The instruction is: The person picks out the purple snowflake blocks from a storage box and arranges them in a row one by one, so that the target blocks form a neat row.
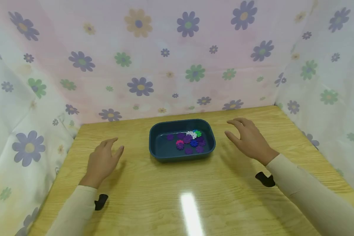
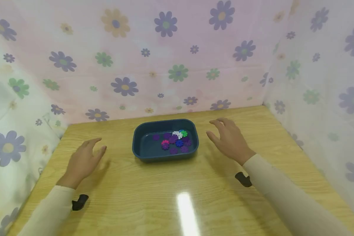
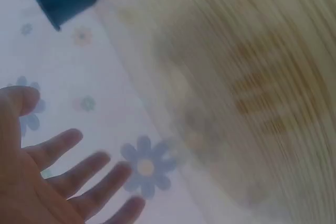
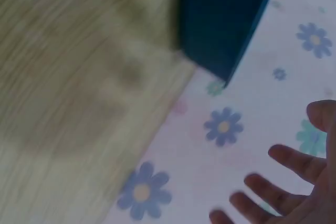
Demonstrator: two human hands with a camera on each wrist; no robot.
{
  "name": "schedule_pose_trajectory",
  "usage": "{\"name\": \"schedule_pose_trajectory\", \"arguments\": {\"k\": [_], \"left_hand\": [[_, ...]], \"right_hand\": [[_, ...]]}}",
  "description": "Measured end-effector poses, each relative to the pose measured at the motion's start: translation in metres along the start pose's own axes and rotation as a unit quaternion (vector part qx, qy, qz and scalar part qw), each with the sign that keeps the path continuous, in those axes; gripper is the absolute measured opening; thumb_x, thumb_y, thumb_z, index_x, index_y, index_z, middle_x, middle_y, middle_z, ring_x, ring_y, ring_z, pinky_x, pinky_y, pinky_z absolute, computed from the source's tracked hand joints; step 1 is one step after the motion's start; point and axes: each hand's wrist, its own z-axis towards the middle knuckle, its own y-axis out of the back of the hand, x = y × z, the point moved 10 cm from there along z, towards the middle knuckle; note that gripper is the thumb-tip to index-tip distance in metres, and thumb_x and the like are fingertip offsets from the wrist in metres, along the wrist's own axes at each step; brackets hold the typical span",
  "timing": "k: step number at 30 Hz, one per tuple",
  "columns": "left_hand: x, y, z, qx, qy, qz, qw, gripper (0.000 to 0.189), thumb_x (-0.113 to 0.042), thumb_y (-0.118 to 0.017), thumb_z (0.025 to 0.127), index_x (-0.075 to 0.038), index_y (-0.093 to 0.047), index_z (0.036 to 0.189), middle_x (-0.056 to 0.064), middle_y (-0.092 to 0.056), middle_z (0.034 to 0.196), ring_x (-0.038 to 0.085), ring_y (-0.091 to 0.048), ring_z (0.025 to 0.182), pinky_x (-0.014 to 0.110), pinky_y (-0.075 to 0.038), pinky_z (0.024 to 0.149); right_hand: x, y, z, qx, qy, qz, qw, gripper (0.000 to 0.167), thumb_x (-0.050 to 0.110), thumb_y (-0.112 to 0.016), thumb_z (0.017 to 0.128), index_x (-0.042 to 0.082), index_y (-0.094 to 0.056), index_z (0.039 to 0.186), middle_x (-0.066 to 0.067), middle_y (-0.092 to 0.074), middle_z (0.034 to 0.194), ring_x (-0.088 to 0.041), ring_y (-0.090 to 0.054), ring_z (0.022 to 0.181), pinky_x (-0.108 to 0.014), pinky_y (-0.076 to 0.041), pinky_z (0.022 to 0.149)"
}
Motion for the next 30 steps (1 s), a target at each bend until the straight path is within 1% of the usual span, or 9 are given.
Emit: {"name": "schedule_pose_trajectory", "arguments": {"k": [3,6,8,12,17,19,22,26,30], "left_hand": [[-0.009,-0.013,0.006,0.028,0.017,-0.089,0.9955,0.071,-0.060,-0.035,0.103,-0.009,-0.040,0.151,0.023,-0.053,0.140,0.043,-0.059,0.118,0.053,-0.055,0.083],[-0.017,-0.031,0.011,0.060,0.043,-0.183,0.9803,0.071,-0.062,-0.037,0.102,-0.012,-0.039,0.152,0.019,-0.056,0.132,0.034,-0.065,0.108,0.039,-0.057,0.073],[-0.023,-0.041,0.014,0.073,0.057,-0.231,0.9686,0.069,-0.060,-0.039,0.102,-0.012,-0.039,0.152,0.019,-0.056,0.128,0.031,-0.068,0.101,0.035,-0.056,0.070],[-0.031,-0.060,0.022,0.084,0.079,-0.312,0.9432,0.061,-0.052,-0.041,0.105,-0.012,-0.040,0.150,0.020,-0.056,0.119,0.027,-0.069,0.084,0.034,-0.057,0.070],[-0.043,-0.084,0.026,0.109,0.109,-0.412,0.8983,0.052,-0.050,-0.043,0.105,-0.015,-0.039,0.144,0.013,-0.053,0.103,0.021,-0.063,0.069,0.033,-0.056,0.060],[-0.048,-0.091,0.027,0.117,0.115,-0.437,0.8844,0.049,-0.048,-0.044,0.105,-0.015,-0.040,0.141,0.010,-0.052,0.097,0.020,-0.061,0.067,0.032,-0.055,0.058],[-0.053,-0.098,0.028,0.122,0.121,-0.459,0.8714,0.043,-0.044,-0.046,0.105,-0.016,-0.042,0.138,0.007,-0.054,0.092,0.018,-0.060,0.064,0.031,-0.055,0.056],[-0.056,-0.098,0.030,0.114,0.115,-0.484,0.8602,0.038,-0.036,-0.048,0.106,-0.015,-0.045,0.138,0.004,-0.058,0.086,0.016,-0.060,0.062,0.029,-0.055,0.056],[-0.057,-0.095,0.033,0.106,0.107,-0.497,0.8546,0.037,-0.030,-0.051,0.106,-0.017,-0.048,0.140,0.002,-0.060,0.083,0.014,-0.060,0.062,0.028,-0.055,0.057]], "right_hand": [[0.015,-0.006,0.016,0.020,-0.001,0.080,0.9966,0.039,0.033,-0.052,0.105,0.005,-0.059,0.132,-0.019,-0.059,0.129,-0.037,-0.055,0.118,-0.057,-0.048,0.096],[0.032,-0.015,0.033,0.044,0.003,0.130,0.9905,0.027,0.027,-0.055,0.104,0.008,-0.065,0.121,-0.012,-0.067,0.113,-0.027,-0.063,0.104,-0.048,-0.055,0.087],[0.043,-0.022,0.045,0.059,0.007,0.151,0.9868,0.020,0.025,-0.058,0.103,0.011,-0.066,0.115,-0.007,-0.069,0.107,-0.022,-0.064,0.098,-0.044,-0.055,0.085],[0.061,-0.046,0.066,0.099,0.015,0.180,0.9785,0.016,0.023,-0.061,0.101,0.013,-0.067,0.112,-0.005,-0.069,0.102,-0.020,-0.064,0.091,-0.039,-0.054,0.082],[0.076,-0.081,0.083,0.154,0.032,0.188,0.9694,0.015,0.019,-0.063,0.100,0.009,-0.067,0.110,-0.009,-0.068,0.096,-0.022,-0.063,0.083,-0.033,-0.052,0.075],[0.081,-0.095,0.087,0.175,0.033,0.184,0.9667,0.015,0.018,-0.064,0.099,0.008,-0.067,0.110,-0.008,-0.067,0.093,-0.021,-0.061,0.079,-0.032,-0.051,0.072],[0.085,-0.114,0.090,0.210,0.031,0.181,0.9603,0.017,0.016,-0.065,0.098,0.006,-0.067,0.111,-0.005,-0.064,0.088,-0.017,-0.059,0.073,-0.030,-0.050,0.069],[0.091,-0.136,0.090,0.252,0.030,0.189,0.9486,0.017,0.012,-0.066,0.097,0.004,-0.066,0.112,-0.007,-0.066,0.085,-0.015,-0.062,0.070,-0.029,-0.053,0.067],[0.095,-0.150,0.091,0.271,0.035,0.178,0.9454,0.017,0.011,-0.067,0.095,0.006,-0.065,0.111,-0.006,-0.066,0.084,-0.013,-0.061,0.068,-0.027,-0.053,0.066]]}}
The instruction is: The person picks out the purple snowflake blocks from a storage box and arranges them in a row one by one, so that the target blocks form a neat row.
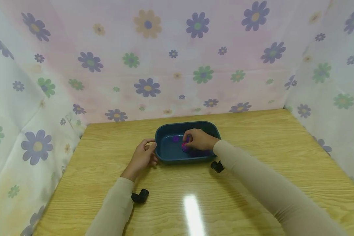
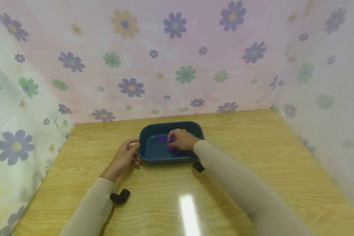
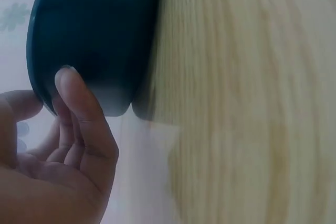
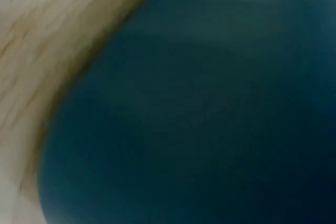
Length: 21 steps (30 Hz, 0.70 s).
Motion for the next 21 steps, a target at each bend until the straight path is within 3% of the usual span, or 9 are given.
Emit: {"name": "schedule_pose_trajectory", "arguments": {"k": [5,10,16,21], "left_hand": [[-0.002,-0.003,0.000,0.008,-0.008,-0.005,0.9999,0.044,-0.025,-0.060,0.102,-0.017,-0.049,0.143,0.002,-0.061,0.081,0.013,-0.059,0.058,0.027,-0.055,0.054],[-0.004,-0.002,-0.002,0.005,-0.016,-0.012,0.9998,0.047,-0.020,-0.062,0.100,-0.014,-0.048,0.144,0.005,-0.064,0.088,0.013,-0.058,0.058,0.025,-0.053,0.053],[-0.001,0.006,-0.006,-0.004,-0.019,-0.015,0.9997,0.044,-0.016,-0.061,0.100,-0.013,-0.050,0.142,0.009,-0.063,0.090,0.013,-0.058,0.060,0.025,-0.054,0.054],[0.000,0.009,-0.007,0.001,-0.018,-0.012,0.9998,0.044,-0.016,-0.060,0.101,-0.012,-0.048,0.143,0.009,-0.062,0.089,0.013,-0.059,0.061,0.024,-0.054,0.055]], "right_hand": [[-0.006,-0.009,0.005,0.014,-0.011,-0.024,0.9995,0.020,0.010,-0.072,0.092,0.007,-0.064,0.109,-0.004,-0.065,0.080,-0.012,-0.059,0.066,-0.025,-0.051,0.064],[-0.006,-0.012,0.004,0.018,-0.013,-0.040,0.9990,0.021,0.008,-0.074,0.089,0.005,-0.063,0.107,-0.005,-0.066,0.084,-0.012,-0.058,0.066,-0.024,-0.050,0.062],[-0.003,-0.019,0.006,0.025,-0.022,-0.031,0.9990,0.021,0.006,-0.074,0.088,0.004,-0.060,0.102,-0.006,-0.068,0.092,-0.011,-0.058,0.068,-0.023,-0.051,0.063],[0.000,-0.023,0.007,0.036,-0.034,-0.013,0.9987,0.016,0.007,-0.073,0.090,0.004,-0.057,0.095,-0.005,-0.064,0.083,-0.012,-0.058,0.061,-0.024,-0.052,0.060]]}}
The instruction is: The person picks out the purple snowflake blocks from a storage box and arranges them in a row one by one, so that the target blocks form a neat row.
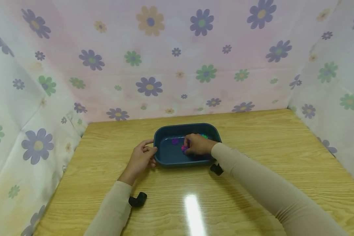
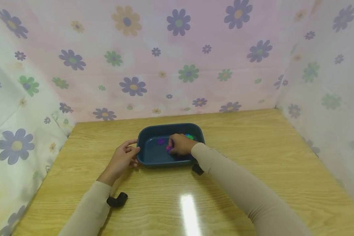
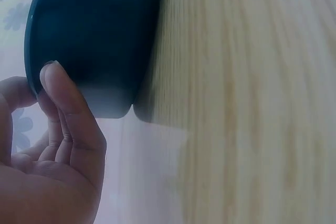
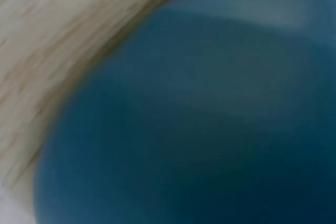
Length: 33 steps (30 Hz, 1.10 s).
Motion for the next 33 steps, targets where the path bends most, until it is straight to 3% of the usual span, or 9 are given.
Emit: {"name": "schedule_pose_trajectory", "arguments": {"k": [4,9,15,21,27,33], "left_hand": [[0.001,0.001,-0.001,0.001,0.004,-0.003,1.0000,0.046,-0.016,-0.059,0.102,-0.011,-0.046,0.145,0.009,-0.064,0.091,0.013,-0.062,0.062,0.025,-0.056,0.056],[0.004,0.000,-0.002,0.005,0.007,-0.015,0.9998,0.046,-0.015,-0.058,0.102,-0.010,-0.045,0.146,0.011,-0.065,0.093,0.014,-0.064,0.061,0.027,-0.058,0.057],[0.002,0.009,-0.002,0.002,0.000,-0.013,0.9999,0.045,-0.016,-0.057,0.103,-0.012,-0.045,0.146,0.012,-0.065,0.095,0.015,-0.064,0.062,0.028,-0.059,0.060],[0.004,0.029,-0.006,-0.009,0.006,0.002,0.9999,0.046,-0.020,-0.054,0.104,-0.013,-0.042,0.148,0.009,-0.065,0.095,0.013,-0.063,0.064,0.027,-0.059,0.062],[0.011,0.050,-0.011,-0.028,0.019,-0.002,0.9994,0.046,-0.023,-0.052,0.105,-0.013,-0.041,0.149,0.002,-0.059,0.084,0.012,-0.060,0.063,0.027,-0.057,0.063],[0.022,0.052,-0.008,-0.005,0.034,-0.036,0.9988,0.049,-0.029,-0.052,0.105,-0.017,-0.037,0.150,-0.002,-0.063,0.081,0.011,-0.057,0.063,0.025,-0.055,0.064]], "right_hand": [[0.001,-0.001,0.000,0.014,0.007,0.026,0.9995,0.011,0.008,-0.066,0.095,0.005,-0.058,0.089,-0.004,-0.062,0.077,-0.012,-0.058,0.059,-0.026,-0.053,0.059],[0.005,0.010,-0.010,0.014,0.021,0.062,0.9977,0.010,0.014,-0.061,0.100,0.007,-0.062,0.094,-0.006,-0.062,0.076,-0.020,-0.059,0.065,-0.030,-0.051,0.062],[0.006,0.054,-0.044,-0.089,0.031,0.080,0.9924,0.011,0.022,-0.063,0.100,0.011,-0.063,0.098,-0.011,-0.060,0.084,-0.025,-0.053,0.071,-0.032,-0.046,0.066],[-0.013,0.085,-0.079,-0.182,0.024,0.087,0.9792,0.017,0.030,-0.062,0.100,0.013,-0.063,0.100,-0.006,-0.062,0.095,-0.022,-0.057,0.089,-0.035,-0.047,0.077],[-0.039,0.093,-0.091,-0.216,0.001,0.133,0.9673,0.024,0.034,-0.062,0.100,0.012,-0.062,0.105,-0.015,-0.061,0.106,-0.023,-0.057,0.090,-0.036,-0.049,0.079],[-0.064,0.091,-0.090,-0.235,-0.011,0.171,0.9568,0.027,0.035,-0.062,0.100,0.009,-0.061,0.106,-0.014,-0.062,0.104,-0.032,-0.057,0.091,-0.034,-0.051,0.079]]}}
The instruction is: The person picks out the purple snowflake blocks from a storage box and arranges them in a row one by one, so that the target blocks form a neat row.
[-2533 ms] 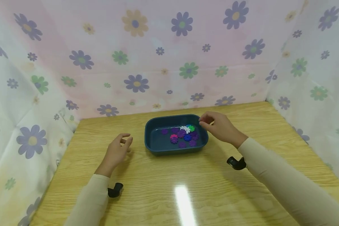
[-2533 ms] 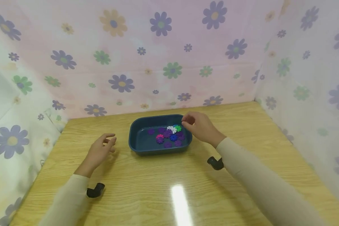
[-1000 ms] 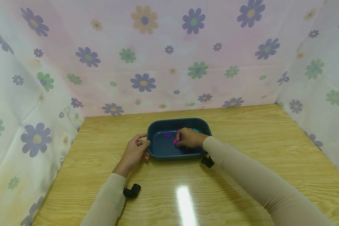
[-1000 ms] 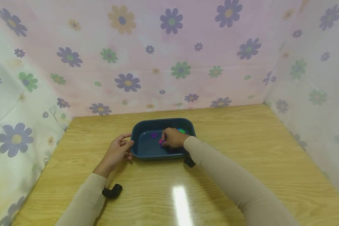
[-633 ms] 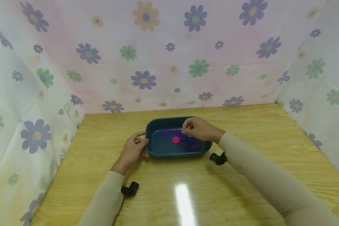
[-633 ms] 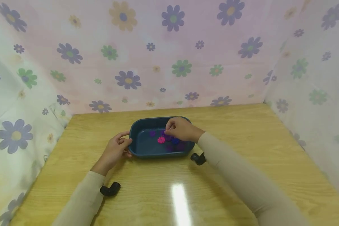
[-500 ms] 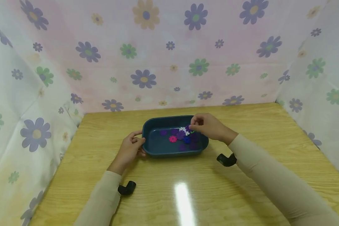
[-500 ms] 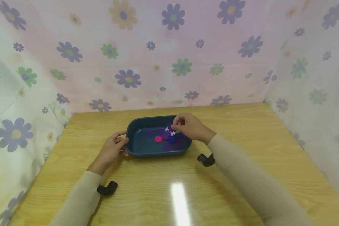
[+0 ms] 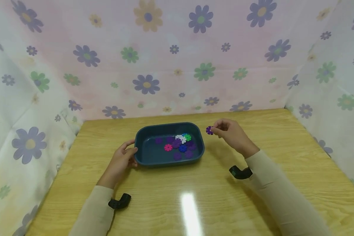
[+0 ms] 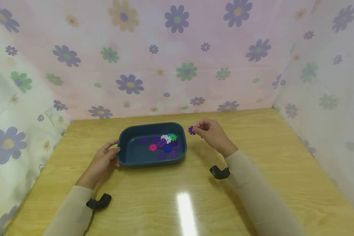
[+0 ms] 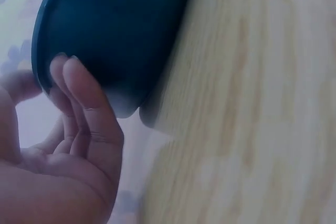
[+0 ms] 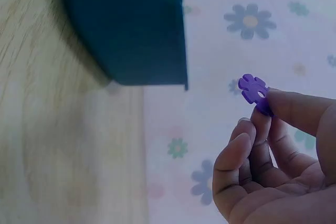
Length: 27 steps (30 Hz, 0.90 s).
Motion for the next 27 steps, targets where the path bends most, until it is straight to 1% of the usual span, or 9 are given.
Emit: {"name": "schedule_pose_trajectory", "arguments": {"k": [2,4,6,9,13,17,23,27], "left_hand": [[0.005,0.000,0.002,0.011,0.003,-0.021,0.9997,0.050,-0.030,-0.052,0.106,-0.017,-0.035,0.151,-0.004,-0.062,0.077,0.011,-0.056,0.063,0.024,-0.053,0.063],[0.007,-0.001,0.002,0.022,0.000,-0.043,0.9989,0.052,-0.030,-0.051,0.106,-0.016,-0.031,0.152,-0.005,-0.061,0.073,0.010,-0.056,0.062,0.022,-0.052,0.062],[0.008,0.000,0.003,0.028,-0.006,-0.061,0.9977,0.052,-0.029,-0.051,0.106,-0.015,-0.030,0.152,-0.006,-0.060,0.072,0.008,-0.055,0.062,0.022,-0.051,0.061],[0.008,0.001,0.005,0.035,-0.013,-0.073,0.9966,0.052,-0.029,-0.050,0.106,-0.015,-0.029,0.151,-0.007,-0.059,0.072,0.007,-0.054,0.061,0.021,-0.050,0.060],[0.008,0.001,0.008,0.037,-0.016,-0.077,0.9962,0.047,-0.028,-0.050,0.106,-0.017,-0.033,0.149,-0.007,-0.059,0.072,0.007,-0.053,0.061,0.021,-0.048,0.059],[0.007,-0.001,0.008,0.036,-0.016,-0.076,0.9963,0.046,-0.027,-0.050,0.106,-0.017,-0.034,0.148,-0.008,-0.059,0.070,0.007,-0.052,0.060,0.020,-0.046,0.057],[0.008,0.001,0.008,0.032,-0.013,-0.073,0.9968,0.047,-0.027,-0.049,0.107,-0.014,-0.033,0.149,-0.008,-0.060,0.069,0.006,-0.052,0.059,0.019,-0.046,0.056],[0.010,0.003,0.009,0.030,-0.016,-0.066,0.9972,0.048,-0.028,-0.049,0.107,-0.013,-0.033,0.149,-0.008,-0.060,0.070,0.005,-0.052,0.059,0.019,-0.047,0.057]], "right_hand": [[-0.011,-0.002,0.002,0.002,-0.011,0.007,0.9999,0.026,0.034,-0.063,0.100,0.009,-0.062,0.106,-0.015,-0.063,0.103,-0.037,-0.057,0.094,-0.037,-0.052,0.080],[-0.020,-0.005,0.004,0.010,-0.017,0.015,0.9997,0.024,0.031,-0.064,0.099,0.008,-0.062,0.106,-0.015,-0.063,0.101,-0.040,-0.057,0.094,-0.041,-0.053,0.081],[-0.027,-0.009,0.005,0.021,-0.022,0.016,0.9994,0.023,0.029,-0.064,0.099,0.008,-0.063,0.106,-0.014,-0.064,0.098,-0.039,-0.059,0.093,-0.041,-0.054,0.081],[-0.038,-0.015,0.008,0.038,-0.032,0.026,0.9984,0.019,0.023,-0.065,0.098,0.007,-0.063,0.108,-0.011,-0.066,0.096,-0.033,-0.063,0.089,-0.039,-0.056,0.077],[-0.055,-0.023,0.010,0.066,-0.048,0.032,0.9962,0.019,0.015,-0.064,0.099,0.004,-0.062,0.113,-0.011,-0.068,0.098,-0.024,-0.066,0.086,-0.032,-0.058,0.073],[-0.070,-0.027,0.009,0.087,-0.057,0.023,0.9943,0.020,0.014,-0.061,0.100,0.002,-0.061,0.115,-0.014,-0.069,0.100,-0.020,-0.067,0.083,-0.029,-0.057,0.070],[-0.076,-0.030,0.012,0.093,-0.044,0.012,0.9946,0.018,0.014,-0.062,0.100,0.001,-0.062,0.112,-0.016,-0.070,0.098,-0.021,-0.067,0.078,-0.029,-0.058,0.068],[-0.075,-0.034,0.016,0.098,-0.030,0.010,0.9946,0.015,0.011,-0.061,0.100,0.000,-0.062,0.110,-0.016,-0.069,0.096,-0.020,-0.066,0.076,-0.029,-0.058,0.066]]}}
